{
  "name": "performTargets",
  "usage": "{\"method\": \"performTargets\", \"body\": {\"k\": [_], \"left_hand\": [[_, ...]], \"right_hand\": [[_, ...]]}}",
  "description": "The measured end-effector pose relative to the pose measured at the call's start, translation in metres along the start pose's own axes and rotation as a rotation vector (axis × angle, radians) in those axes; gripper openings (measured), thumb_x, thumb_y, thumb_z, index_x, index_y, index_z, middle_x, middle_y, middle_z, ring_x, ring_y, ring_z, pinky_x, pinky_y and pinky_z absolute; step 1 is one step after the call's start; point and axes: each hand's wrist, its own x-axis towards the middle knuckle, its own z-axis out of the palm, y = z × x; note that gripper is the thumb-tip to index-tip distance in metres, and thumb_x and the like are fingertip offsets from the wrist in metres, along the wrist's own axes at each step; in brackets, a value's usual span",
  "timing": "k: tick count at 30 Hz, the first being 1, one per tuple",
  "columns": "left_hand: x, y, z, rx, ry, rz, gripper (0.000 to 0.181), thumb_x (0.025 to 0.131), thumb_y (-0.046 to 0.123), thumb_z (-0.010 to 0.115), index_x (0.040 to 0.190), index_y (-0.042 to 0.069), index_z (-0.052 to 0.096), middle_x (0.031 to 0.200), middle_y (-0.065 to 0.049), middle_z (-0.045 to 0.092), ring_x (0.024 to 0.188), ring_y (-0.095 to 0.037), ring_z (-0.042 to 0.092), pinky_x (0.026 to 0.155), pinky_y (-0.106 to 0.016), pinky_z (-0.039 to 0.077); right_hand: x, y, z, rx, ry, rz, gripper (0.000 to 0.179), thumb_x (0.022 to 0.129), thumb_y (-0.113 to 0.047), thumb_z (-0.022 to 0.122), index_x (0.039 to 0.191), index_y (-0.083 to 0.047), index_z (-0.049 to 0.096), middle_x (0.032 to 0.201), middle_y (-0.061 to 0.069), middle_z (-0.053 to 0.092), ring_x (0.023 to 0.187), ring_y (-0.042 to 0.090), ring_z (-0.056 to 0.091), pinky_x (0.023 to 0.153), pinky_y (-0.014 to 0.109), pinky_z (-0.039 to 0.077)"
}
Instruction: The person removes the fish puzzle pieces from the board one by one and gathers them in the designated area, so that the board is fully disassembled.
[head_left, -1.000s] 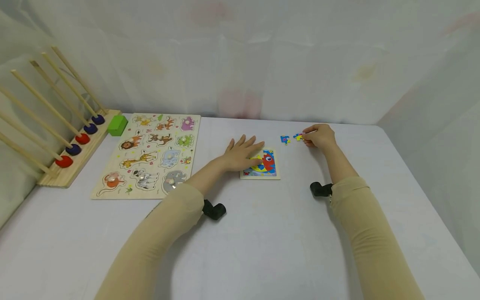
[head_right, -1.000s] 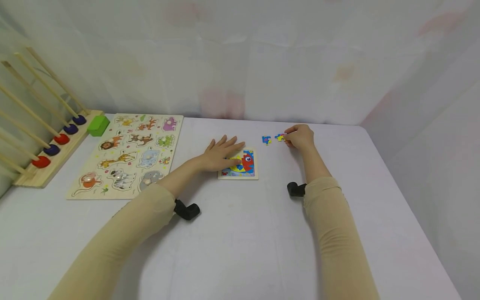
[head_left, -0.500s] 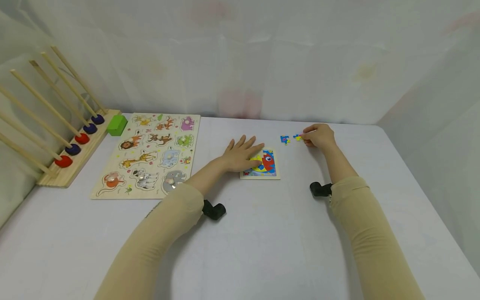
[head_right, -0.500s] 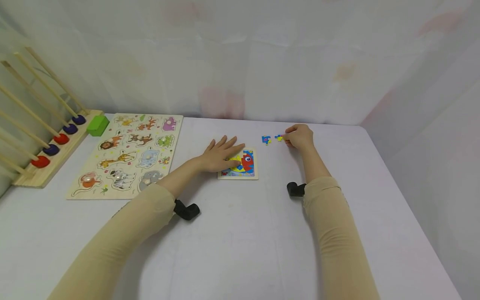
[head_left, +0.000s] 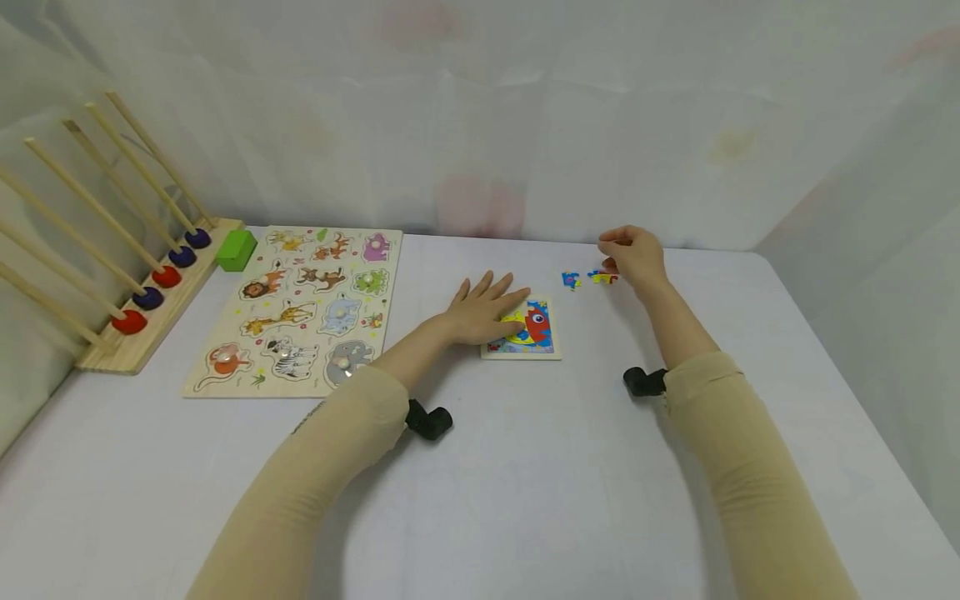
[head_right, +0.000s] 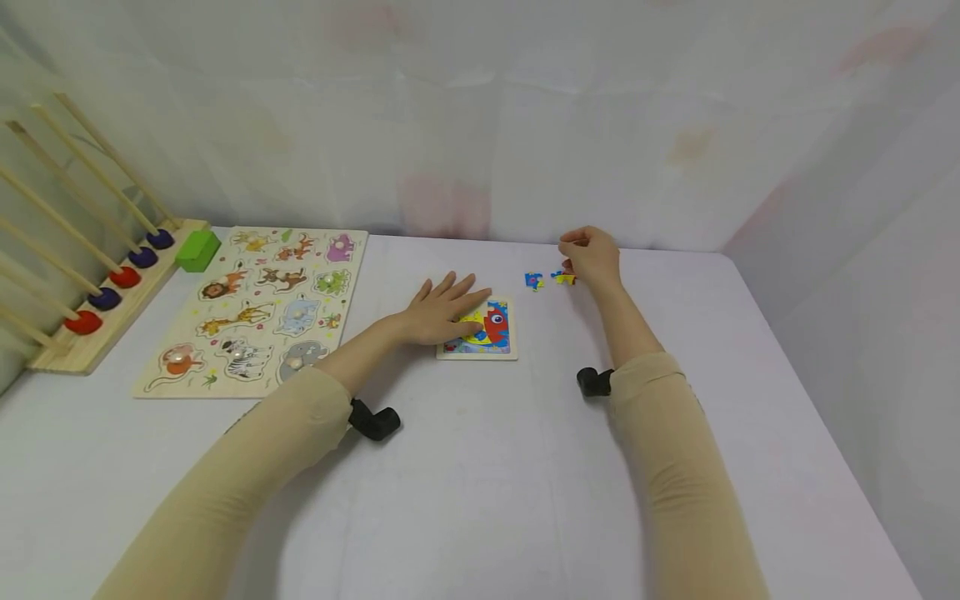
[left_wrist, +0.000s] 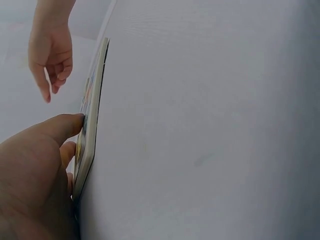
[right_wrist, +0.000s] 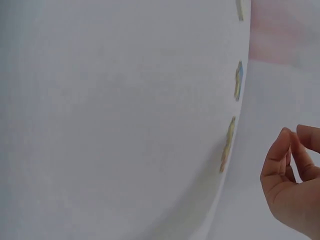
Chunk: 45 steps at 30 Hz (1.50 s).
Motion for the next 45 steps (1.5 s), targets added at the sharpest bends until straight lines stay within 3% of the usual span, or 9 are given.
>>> {"method": "performTargets", "body": {"k": [4, 8, 13, 22, 28, 34, 45], "left_hand": [[0.0, 0.0, 0.0, 0.001, -0.002, -0.002, 0.067, 0.1, 0.054, 0.04, 0.159, 0.035, 0.015, 0.17, -0.001, -0.001, 0.157, -0.031, -0.011, 0.125, -0.057, -0.009], [0.0, 0.0, 0.0, 0.001, -0.004, -0.005, 0.067, 0.1, 0.055, 0.039, 0.159, 0.035, 0.015, 0.17, -0.001, -0.001, 0.157, -0.031, -0.011, 0.125, -0.057, -0.009], [0.0, 0.002, -0.001, 0.001, -0.006, -0.009, 0.067, 0.1, 0.056, 0.038, 0.159, 0.034, 0.015, 0.17, -0.001, 0.0, 0.157, -0.032, -0.011, 0.125, -0.058, -0.009], [-0.003, 0.003, -0.003, -0.002, -0.01, -0.01, 0.067, 0.1, 0.056, 0.038, 0.159, 0.034, 0.016, 0.17, -0.002, -0.001, 0.157, -0.033, -0.011, 0.124, -0.06, -0.009], [-0.002, 0.002, -0.001, 0.006, -0.005, -0.01, 0.067, 0.1, 0.056, 0.038, 0.159, 0.034, 0.016, 0.17, -0.002, -0.002, 0.157, -0.032, -0.011, 0.124, -0.059, -0.009], [-0.002, 0.002, -0.001, -0.001, -0.008, -0.007, 0.066, 0.1, 0.057, 0.038, 0.159, 0.035, 0.015, 0.17, -0.001, -0.003, 0.157, -0.032, -0.012, 0.124, -0.06, -0.01], [-0.001, 0.001, 0.0, -0.005, -0.009, -0.007, 0.066, 0.1, 0.057, 0.037, 0.159, 0.034, 0.015, 0.17, -0.002, -0.002, 0.157, -0.032, -0.012, 0.124, -0.06, -0.009]], "right_hand": [[-0.007, -0.012, 0.01, 0.002, -0.075, -0.078, 0.032, 0.099, -0.024, 0.058, 0.124, -0.004, 0.06, 0.105, 0.006, 0.06, 0.087, 0.021, 0.064, 0.079, 0.024, 0.058], [-0.015, -0.021, 0.022, -0.028, -0.167, -0.16, 0.032, 0.099, -0.025, 0.059, 0.123, -0.004, 0.061, 0.107, 0.011, 0.062, 0.095, 0.026, 0.063, 0.081, 0.023, 0.057], [-0.02, -0.027, 0.036, -0.061, -0.269, -0.215, 0.033, 0.098, -0.025, 0.061, 0.123, -0.003, 0.062, 0.107, 0.014, 0.062, 0.09, 0.023, 0.064, 0.078, 0.019, 0.057], [-0.024, -0.02, 0.045, -0.177, -0.448, -0.265, 0.029, 0.096, -0.025, 0.064, 0.117, -0.005, 0.065, 0.097, 0.006, 0.063, 0.089, 0.023, 0.064, 0.082, 0.028, 0.058], [-0.023, -0.013, 0.045, -0.244, -0.503, -0.289, 0.023, 0.093, -0.021, 0.067, 0.113, -0.009, 0.068, 0.094, 0.006, 0.064, 0.084, 0.02, 0.059, 0.075, 0.027, 0.05], [-0.022, -0.008, 0.047, -0.238, -0.571, -0.279, 0.024, 0.089, -0.017, 0.07, 0.111, -0.008, 0.067, 0.091, 0.004, 0.062, 0.079, 0.019, 0.057, 0.071, 0.027, 0.048], [-0.021, -0.005, 0.047, -0.293, -0.606, -0.294, 0.028, 0.084, -0.019, 0.077, 0.107, -0.007, 0.068, 0.087, 0.004, 0.061, 0.078, 0.018, 0.053, 0.068, 0.024, 0.042]]}}
